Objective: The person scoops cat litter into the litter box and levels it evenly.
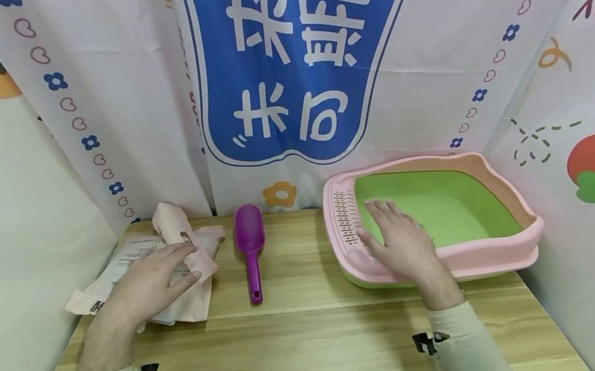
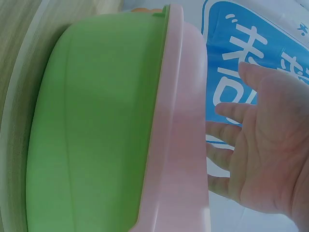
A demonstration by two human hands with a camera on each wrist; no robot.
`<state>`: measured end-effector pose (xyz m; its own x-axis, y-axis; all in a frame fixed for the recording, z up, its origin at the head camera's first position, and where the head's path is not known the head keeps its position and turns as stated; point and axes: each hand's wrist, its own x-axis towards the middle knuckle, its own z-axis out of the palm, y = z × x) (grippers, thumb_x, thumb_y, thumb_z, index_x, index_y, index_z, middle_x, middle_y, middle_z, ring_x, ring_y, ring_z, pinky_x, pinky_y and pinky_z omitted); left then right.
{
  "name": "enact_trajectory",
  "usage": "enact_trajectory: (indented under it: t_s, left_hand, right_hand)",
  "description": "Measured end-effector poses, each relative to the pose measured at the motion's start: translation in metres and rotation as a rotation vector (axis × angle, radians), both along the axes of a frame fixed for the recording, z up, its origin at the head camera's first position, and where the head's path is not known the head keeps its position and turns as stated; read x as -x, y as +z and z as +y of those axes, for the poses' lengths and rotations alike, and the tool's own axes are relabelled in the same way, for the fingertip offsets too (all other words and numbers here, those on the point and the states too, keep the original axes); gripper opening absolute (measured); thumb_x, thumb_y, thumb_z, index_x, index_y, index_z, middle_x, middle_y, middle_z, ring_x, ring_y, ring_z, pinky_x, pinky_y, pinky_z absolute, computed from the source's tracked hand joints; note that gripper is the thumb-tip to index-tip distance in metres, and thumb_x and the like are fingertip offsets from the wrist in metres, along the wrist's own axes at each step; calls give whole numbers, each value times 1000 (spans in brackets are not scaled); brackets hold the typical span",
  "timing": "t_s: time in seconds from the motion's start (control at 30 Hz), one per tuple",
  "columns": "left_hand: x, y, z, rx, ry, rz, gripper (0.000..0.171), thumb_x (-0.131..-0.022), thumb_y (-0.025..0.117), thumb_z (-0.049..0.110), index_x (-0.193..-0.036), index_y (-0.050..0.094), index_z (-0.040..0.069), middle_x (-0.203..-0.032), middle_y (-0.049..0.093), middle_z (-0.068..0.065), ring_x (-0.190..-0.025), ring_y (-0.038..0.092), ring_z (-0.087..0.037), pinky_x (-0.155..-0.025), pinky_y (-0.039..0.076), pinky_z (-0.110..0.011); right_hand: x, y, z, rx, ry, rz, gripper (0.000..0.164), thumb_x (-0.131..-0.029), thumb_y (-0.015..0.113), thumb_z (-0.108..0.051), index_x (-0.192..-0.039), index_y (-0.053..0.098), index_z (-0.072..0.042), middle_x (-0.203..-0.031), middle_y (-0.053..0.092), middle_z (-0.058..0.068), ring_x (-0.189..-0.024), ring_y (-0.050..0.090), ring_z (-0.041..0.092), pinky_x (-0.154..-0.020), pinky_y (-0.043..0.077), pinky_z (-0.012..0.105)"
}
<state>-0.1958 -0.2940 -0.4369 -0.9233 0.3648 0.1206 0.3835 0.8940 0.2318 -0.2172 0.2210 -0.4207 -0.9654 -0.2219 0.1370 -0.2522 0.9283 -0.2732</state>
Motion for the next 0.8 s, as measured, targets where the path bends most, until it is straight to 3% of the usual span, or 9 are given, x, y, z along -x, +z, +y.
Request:
enact_trajectory:
  t_s: [0.23, 0.33, 0.63, 0.8]
  left_hand:
    - [-2, -6, 6, 25, -77, 5, 65, -102, 89, 40, -157, 72, 10, -161, 73, -21, -148, 69, -53, -122, 55, -79]
    - [-3, -7, 10, 58, -97, -11, 71, -97, 94, 46, -155, 74, 11, -162, 73, -20, -149, 69, -51, -123, 54, -78]
    - [-3, -23, 14, 141, -181, -18, 86, -87, 100, 53, -159, 72, 13, -165, 72, -15, -152, 69, -43, -125, 56, -73]
    - [-7, -31, 12, 161, -193, -58, 106, -74, 108, 51, -165, 67, 16, -171, 66, -19, -157, 64, -46, -127, 52, -77]
  right_hand:
    - [-1, -1, -2, -13, 13, 4, 77, -123, 55, -50, -184, 34, -9, -193, 32, 22, -180, 30, 52, -144, 28, 77]
    - [-1, -2, -3, -18, 11, -2, 77, -123, 53, -52, -185, 33, -9, -193, 32, 22, -180, 30, 52, -144, 28, 77]
    - [-1, -3, -4, -25, 12, -8, 78, -124, 49, -55, -185, 33, -9, -193, 31, 22, -180, 30, 52, -145, 27, 77]
    - [0, -6, -3, -27, 19, -15, 78, -124, 48, -55, -184, 34, -8, -194, 31, 20, -181, 29, 51, -145, 27, 76]
